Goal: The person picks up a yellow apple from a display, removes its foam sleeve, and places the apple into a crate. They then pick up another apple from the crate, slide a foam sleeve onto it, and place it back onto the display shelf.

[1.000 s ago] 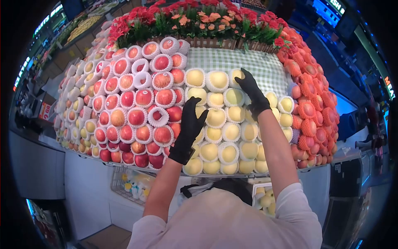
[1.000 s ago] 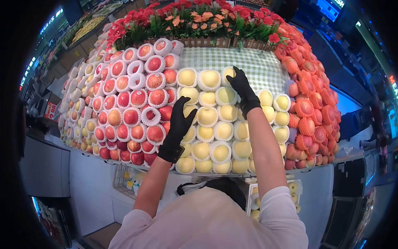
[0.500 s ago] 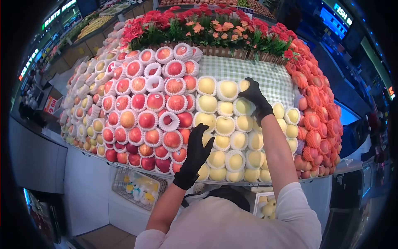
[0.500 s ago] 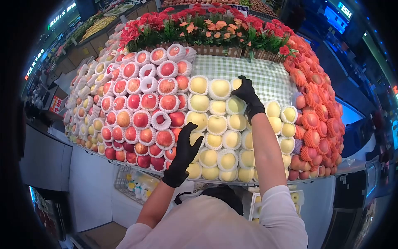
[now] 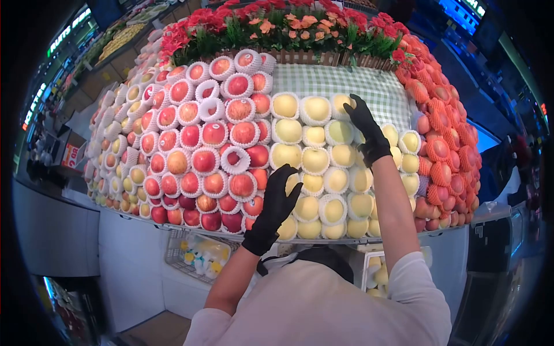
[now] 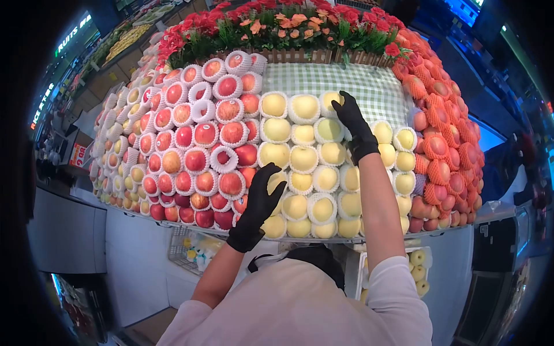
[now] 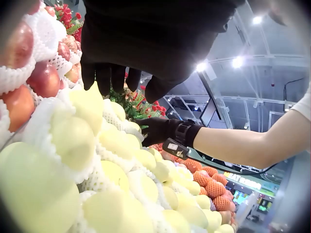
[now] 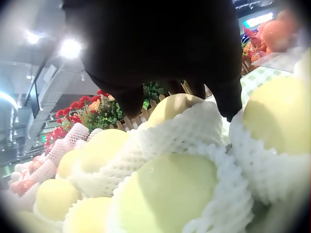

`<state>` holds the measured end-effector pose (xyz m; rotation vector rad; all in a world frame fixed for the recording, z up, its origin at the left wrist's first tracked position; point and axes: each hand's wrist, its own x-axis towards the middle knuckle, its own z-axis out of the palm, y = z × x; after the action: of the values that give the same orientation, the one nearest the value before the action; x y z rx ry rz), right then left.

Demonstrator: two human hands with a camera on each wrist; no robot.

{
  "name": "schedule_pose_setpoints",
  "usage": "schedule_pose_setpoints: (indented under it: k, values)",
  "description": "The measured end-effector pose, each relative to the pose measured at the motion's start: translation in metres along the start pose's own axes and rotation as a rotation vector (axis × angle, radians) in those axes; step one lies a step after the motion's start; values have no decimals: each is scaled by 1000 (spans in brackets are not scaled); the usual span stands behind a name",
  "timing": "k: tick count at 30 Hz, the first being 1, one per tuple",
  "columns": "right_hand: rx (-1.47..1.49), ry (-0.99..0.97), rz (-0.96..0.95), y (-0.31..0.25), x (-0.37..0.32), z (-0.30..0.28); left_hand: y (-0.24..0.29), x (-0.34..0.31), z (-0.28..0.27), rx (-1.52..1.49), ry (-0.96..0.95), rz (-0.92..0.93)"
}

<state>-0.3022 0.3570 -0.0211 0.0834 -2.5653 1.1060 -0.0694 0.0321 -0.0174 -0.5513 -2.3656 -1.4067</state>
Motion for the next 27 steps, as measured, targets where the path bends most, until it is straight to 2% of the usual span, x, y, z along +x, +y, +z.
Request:
schedule_pose_setpoints:
  k: [3, 7, 8, 12, 13, 15, 17, 18, 20, 24, 26, 27]
  values:
    - [45, 56, 116, 2, -15, -14, -1, -6, 0, -21, 4, -37]
    - [290, 194, 78, -4, -50, -38, 2, -12, -6, -79, -8, -79]
    - [477, 233, 209, -40, -70, -48, 1, -14, -8, -84, -21, -91]
    - [402, 155, 258, -48, -123, -67, -4, -23, -13, -159, -18, -104]
    - [303, 130, 300, -41, -137, -67, -4, -25, -16, -178, -13, -86]
    - [-32, 137, -177, -9, -174, -65, -7, -28, -15, -211, 47, -158]
    - [76, 101, 84, -17, -223, -75, -9, -29, -16, -204, 11, -221]
    - [-3, 142, -77, -4, -247, -75, -8, -29, -16, -212, -10, -238]
    - [-93, 160, -144, 11, -291, -79, -6, -33, -15, -228, -57, -277]
    - [-127, 67, 215, 8, -365, -90, -24, -42, -3, -261, -163, -329]
    - [-318, 63, 142, 10, -392, -91, -25, -40, 2, -253, -196, -307]
    - [-502, 73, -23, 11, -401, -90, -21, -38, 3, -304, -213, -335]
